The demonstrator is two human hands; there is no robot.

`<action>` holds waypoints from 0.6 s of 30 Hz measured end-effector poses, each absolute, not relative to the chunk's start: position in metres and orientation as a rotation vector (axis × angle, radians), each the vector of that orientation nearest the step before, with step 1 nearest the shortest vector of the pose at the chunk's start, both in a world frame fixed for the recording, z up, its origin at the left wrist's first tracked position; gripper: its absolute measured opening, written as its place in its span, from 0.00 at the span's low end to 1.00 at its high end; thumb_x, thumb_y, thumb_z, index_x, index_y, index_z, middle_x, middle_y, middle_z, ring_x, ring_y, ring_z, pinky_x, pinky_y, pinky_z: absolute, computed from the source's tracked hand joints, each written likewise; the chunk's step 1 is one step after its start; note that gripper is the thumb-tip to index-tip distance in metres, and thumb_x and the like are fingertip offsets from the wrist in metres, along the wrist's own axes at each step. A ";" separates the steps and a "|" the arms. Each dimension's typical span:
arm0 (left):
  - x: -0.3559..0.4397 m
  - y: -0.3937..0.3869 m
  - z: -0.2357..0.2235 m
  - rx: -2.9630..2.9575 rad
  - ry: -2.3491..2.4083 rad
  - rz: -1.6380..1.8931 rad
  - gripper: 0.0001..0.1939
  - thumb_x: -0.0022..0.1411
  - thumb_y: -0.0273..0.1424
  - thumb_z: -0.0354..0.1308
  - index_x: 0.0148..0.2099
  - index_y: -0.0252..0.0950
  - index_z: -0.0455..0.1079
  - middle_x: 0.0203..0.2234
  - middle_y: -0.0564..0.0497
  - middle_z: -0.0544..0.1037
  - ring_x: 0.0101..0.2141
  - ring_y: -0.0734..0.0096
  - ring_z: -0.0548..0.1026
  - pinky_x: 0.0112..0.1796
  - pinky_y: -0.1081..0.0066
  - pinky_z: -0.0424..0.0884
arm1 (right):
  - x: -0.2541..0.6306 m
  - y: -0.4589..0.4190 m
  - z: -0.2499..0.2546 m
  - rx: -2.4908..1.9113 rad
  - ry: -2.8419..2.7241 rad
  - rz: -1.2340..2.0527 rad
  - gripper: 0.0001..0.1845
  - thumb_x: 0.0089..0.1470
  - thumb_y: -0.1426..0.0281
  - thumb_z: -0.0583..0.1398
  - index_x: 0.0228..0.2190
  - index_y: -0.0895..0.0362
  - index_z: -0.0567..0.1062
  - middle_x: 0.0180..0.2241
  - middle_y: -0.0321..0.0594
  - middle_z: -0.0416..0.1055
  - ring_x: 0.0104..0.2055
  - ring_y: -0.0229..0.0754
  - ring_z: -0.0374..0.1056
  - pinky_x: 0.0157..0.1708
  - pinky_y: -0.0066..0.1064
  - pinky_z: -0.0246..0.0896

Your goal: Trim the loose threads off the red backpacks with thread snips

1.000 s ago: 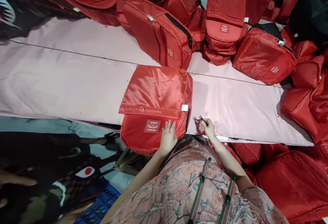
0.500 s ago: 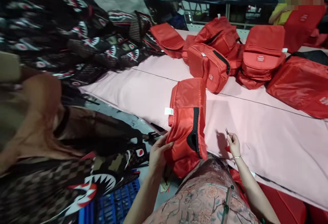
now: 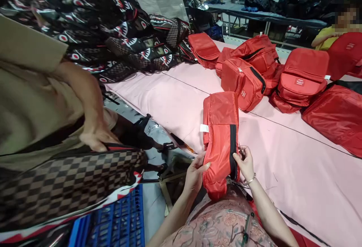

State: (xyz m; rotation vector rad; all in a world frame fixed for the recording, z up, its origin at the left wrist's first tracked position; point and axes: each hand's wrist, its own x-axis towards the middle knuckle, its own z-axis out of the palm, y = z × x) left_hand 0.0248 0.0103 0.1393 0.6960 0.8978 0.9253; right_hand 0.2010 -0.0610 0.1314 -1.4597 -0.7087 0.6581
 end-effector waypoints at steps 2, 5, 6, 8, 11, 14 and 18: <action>0.026 0.009 0.139 0.726 0.898 0.905 0.25 0.40 0.27 0.66 0.45 0.36 0.72 0.46 0.46 0.75 0.48 0.59 0.72 0.51 0.61 0.64 | 0.199 -0.061 0.134 -1.477 -0.664 0.648 0.17 0.48 0.58 0.62 0.33 0.56 0.67 0.32 0.36 0.66 0.34 0.39 0.62 0.36 0.30 0.61; 0.029 0.007 0.136 0.791 0.904 0.878 0.26 0.42 0.28 0.66 0.47 0.36 0.70 0.47 0.46 0.74 0.50 0.59 0.70 0.52 0.60 0.63 | 0.200 -0.064 0.136 -1.478 -0.604 0.645 0.16 0.50 0.57 0.61 0.33 0.56 0.67 0.33 0.37 0.67 0.35 0.39 0.62 0.38 0.31 0.60; 0.030 0.006 0.135 0.814 0.907 0.874 0.26 0.43 0.29 0.66 0.48 0.37 0.70 0.48 0.46 0.74 0.51 0.59 0.69 0.53 0.60 0.63 | 0.201 -0.065 0.135 -1.481 -0.589 0.642 0.16 0.50 0.57 0.61 0.33 0.57 0.68 0.32 0.37 0.67 0.34 0.38 0.62 0.37 0.31 0.60; 0.032 0.005 0.131 0.874 0.907 0.869 0.27 0.44 0.30 0.65 0.49 0.37 0.68 0.49 0.46 0.73 0.52 0.59 0.68 0.54 0.60 0.62 | 0.203 -0.067 0.133 -1.490 -0.567 0.634 0.17 0.49 0.57 0.61 0.33 0.57 0.68 0.32 0.37 0.68 0.34 0.38 0.62 0.36 0.30 0.60; 0.034 0.003 0.123 1.010 0.923 0.846 0.27 0.48 0.32 0.64 0.52 0.37 0.65 0.51 0.45 0.71 0.52 0.59 0.68 0.55 0.59 0.60 | 0.206 -0.069 0.127 -1.508 -0.542 0.606 0.17 0.48 0.58 0.62 0.34 0.58 0.69 0.31 0.37 0.67 0.33 0.37 0.62 0.36 0.29 0.59; 0.031 -0.001 0.112 1.139 0.998 0.758 0.29 0.49 0.36 0.63 0.54 0.37 0.64 0.53 0.44 0.68 0.53 0.58 0.67 0.55 0.58 0.59 | 0.209 -0.070 0.121 -1.527 -0.510 0.579 0.18 0.48 0.58 0.62 0.33 0.59 0.69 0.30 0.36 0.67 0.32 0.37 0.62 0.35 0.29 0.59; 0.024 -0.010 0.098 1.260 0.968 0.626 0.37 0.47 0.38 0.65 0.59 0.37 0.60 0.56 0.43 0.66 0.56 0.55 0.63 0.56 0.58 0.59 | 0.214 -0.071 0.118 -1.552 -0.489 0.558 0.18 0.48 0.56 0.62 0.31 0.59 0.70 0.28 0.36 0.68 0.31 0.37 0.62 0.34 0.28 0.59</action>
